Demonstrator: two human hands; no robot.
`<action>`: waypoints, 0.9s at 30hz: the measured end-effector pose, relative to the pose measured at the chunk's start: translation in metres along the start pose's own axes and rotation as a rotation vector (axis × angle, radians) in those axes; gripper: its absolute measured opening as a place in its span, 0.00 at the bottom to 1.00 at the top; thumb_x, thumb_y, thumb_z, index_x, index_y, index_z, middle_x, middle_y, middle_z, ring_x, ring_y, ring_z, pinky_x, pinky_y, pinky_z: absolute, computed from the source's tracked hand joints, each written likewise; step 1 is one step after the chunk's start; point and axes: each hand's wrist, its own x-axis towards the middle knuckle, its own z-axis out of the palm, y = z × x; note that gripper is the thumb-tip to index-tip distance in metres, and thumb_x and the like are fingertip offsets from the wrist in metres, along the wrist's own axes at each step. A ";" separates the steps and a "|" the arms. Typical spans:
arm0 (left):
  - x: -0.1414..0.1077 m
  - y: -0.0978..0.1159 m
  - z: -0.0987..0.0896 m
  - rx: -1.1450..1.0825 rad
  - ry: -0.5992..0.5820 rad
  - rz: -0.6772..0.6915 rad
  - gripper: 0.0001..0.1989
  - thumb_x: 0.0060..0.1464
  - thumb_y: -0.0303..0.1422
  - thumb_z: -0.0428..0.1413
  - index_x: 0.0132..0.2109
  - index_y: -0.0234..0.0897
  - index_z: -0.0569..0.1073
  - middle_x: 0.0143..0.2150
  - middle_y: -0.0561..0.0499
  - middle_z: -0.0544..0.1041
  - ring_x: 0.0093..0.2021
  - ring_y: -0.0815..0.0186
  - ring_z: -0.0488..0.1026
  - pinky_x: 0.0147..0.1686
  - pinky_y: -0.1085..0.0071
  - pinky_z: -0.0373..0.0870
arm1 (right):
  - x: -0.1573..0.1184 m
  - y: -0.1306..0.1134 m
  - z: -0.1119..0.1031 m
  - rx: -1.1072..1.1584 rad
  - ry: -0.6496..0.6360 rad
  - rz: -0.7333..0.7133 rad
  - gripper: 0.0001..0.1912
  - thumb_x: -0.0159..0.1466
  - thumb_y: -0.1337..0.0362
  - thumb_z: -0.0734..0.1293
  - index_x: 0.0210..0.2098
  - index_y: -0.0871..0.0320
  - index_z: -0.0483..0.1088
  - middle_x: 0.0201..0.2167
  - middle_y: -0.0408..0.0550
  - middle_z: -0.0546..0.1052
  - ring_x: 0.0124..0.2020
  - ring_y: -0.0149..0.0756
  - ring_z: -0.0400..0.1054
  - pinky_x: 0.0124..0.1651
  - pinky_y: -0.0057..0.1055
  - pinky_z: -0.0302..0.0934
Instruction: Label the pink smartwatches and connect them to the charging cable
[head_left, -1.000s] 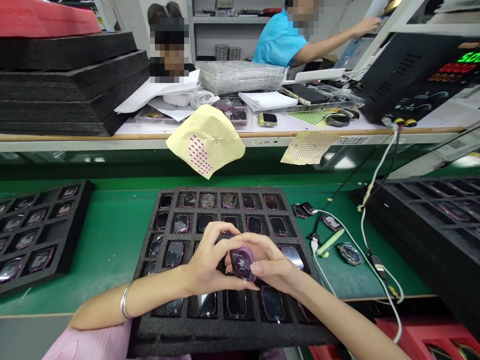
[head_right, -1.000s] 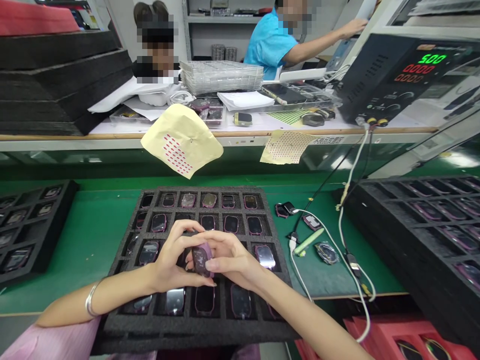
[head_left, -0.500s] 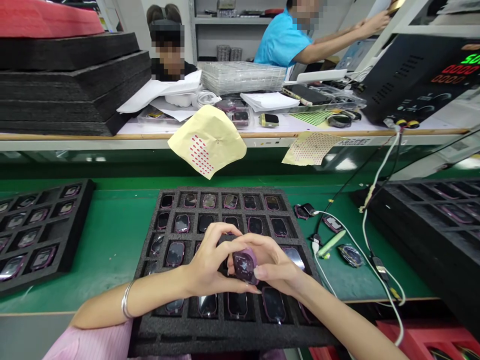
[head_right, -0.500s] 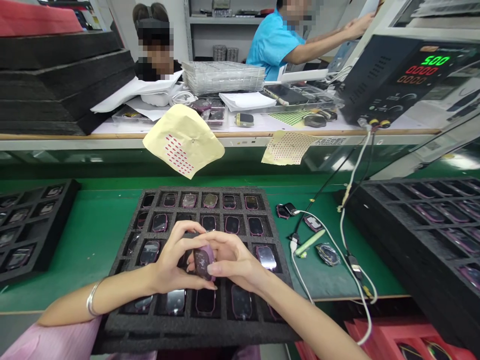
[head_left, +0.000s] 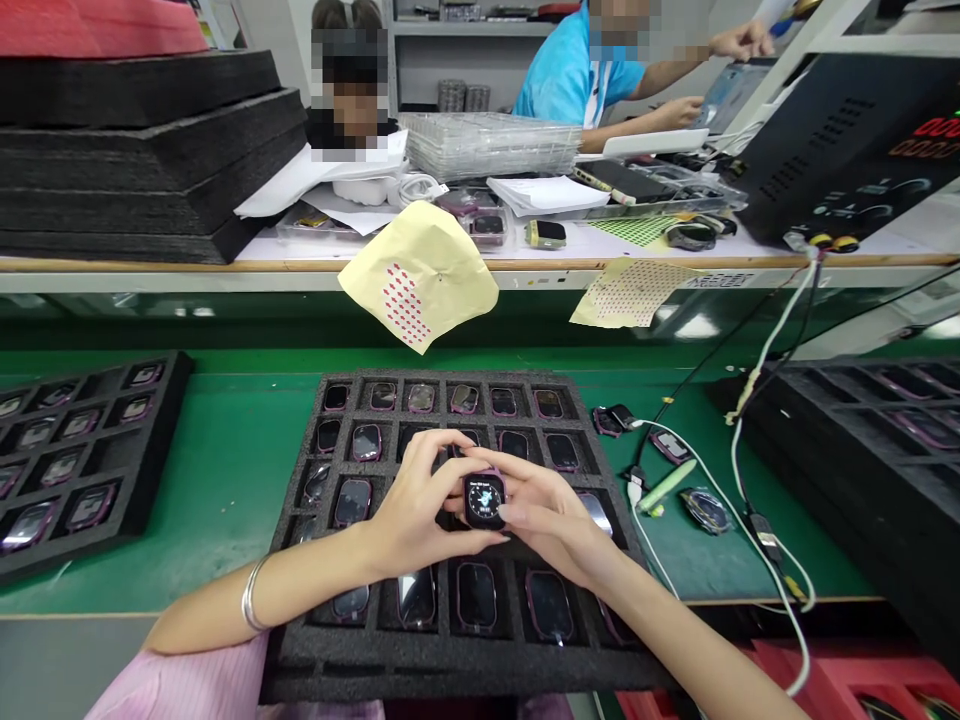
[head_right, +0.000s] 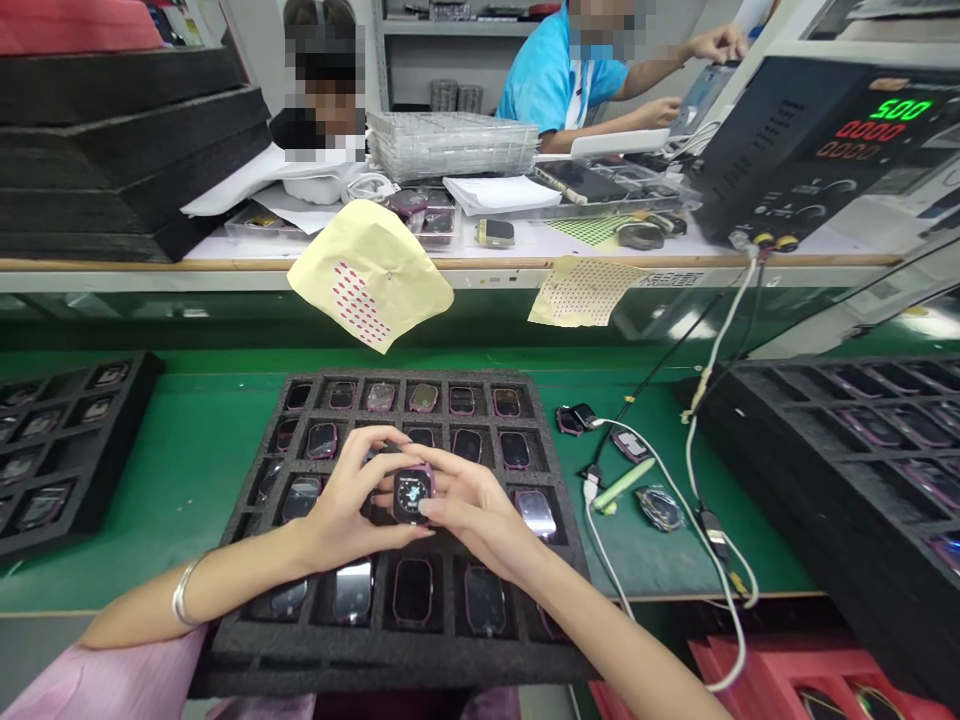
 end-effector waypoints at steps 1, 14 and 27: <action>0.000 0.000 0.001 0.008 -0.007 -0.006 0.27 0.47 0.37 0.64 0.52 0.39 0.65 0.52 0.42 0.63 0.53 0.54 0.61 0.51 0.56 0.63 | -0.001 0.001 0.000 -0.017 0.018 -0.018 0.27 0.59 0.67 0.70 0.57 0.55 0.65 0.48 0.54 0.75 0.50 0.46 0.70 0.54 0.43 0.62; -0.002 0.000 0.002 0.016 -0.041 -0.041 0.24 0.48 0.34 0.62 0.52 0.38 0.65 0.53 0.42 0.62 0.54 0.55 0.60 0.52 0.58 0.63 | -0.005 0.015 -0.012 -0.217 0.034 -0.088 0.29 0.61 0.70 0.68 0.60 0.50 0.61 0.53 0.51 0.72 0.51 0.44 0.70 0.57 0.44 0.61; -0.004 -0.002 0.002 -0.056 -0.017 -0.036 0.25 0.45 0.36 0.65 0.50 0.38 0.66 0.53 0.41 0.62 0.54 0.54 0.61 0.52 0.56 0.63 | -0.004 0.012 -0.006 -0.189 0.083 -0.057 0.24 0.63 0.64 0.68 0.58 0.51 0.65 0.50 0.52 0.74 0.50 0.45 0.70 0.54 0.44 0.63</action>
